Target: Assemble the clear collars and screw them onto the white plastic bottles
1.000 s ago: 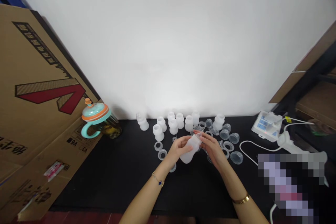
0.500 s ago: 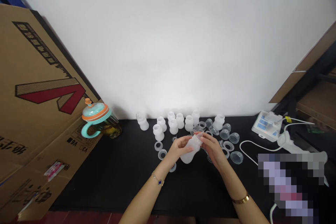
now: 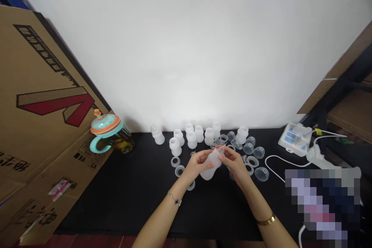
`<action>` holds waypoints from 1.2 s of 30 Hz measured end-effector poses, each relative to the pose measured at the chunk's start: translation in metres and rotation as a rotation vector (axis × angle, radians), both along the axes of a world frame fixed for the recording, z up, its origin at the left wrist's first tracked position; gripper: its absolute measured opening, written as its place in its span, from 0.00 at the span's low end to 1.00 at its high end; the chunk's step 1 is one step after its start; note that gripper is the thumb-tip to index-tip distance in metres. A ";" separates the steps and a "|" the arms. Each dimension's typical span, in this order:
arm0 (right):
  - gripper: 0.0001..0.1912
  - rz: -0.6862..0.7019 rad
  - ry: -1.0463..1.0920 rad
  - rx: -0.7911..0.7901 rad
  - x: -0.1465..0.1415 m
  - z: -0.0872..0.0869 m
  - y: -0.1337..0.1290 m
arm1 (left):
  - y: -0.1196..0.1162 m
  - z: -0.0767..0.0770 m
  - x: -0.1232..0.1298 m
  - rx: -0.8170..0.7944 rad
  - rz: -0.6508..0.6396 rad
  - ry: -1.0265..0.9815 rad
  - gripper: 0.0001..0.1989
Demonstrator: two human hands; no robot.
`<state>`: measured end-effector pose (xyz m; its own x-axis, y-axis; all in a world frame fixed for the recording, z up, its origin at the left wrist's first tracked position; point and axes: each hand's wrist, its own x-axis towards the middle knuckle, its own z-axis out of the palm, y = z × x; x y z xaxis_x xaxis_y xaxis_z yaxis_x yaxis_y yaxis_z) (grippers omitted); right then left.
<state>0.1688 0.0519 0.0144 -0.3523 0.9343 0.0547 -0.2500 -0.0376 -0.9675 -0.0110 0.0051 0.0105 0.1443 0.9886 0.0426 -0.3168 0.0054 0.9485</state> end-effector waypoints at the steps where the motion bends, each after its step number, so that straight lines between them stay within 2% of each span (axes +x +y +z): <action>1: 0.23 -0.001 0.005 -0.002 0.000 0.000 0.000 | 0.000 0.000 0.000 -0.003 0.003 0.000 0.29; 18: 0.20 -0.030 0.033 0.002 -0.004 0.006 -0.004 | -0.002 0.001 -0.003 -0.036 0.039 0.127 0.29; 29: 0.19 -0.017 0.057 0.015 -0.004 0.005 -0.003 | -0.002 -0.010 -0.005 0.055 0.088 0.266 0.28; 36: 0.20 -0.021 0.025 0.027 -0.003 0.005 -0.003 | -0.004 -0.008 -0.002 0.103 0.129 0.326 0.27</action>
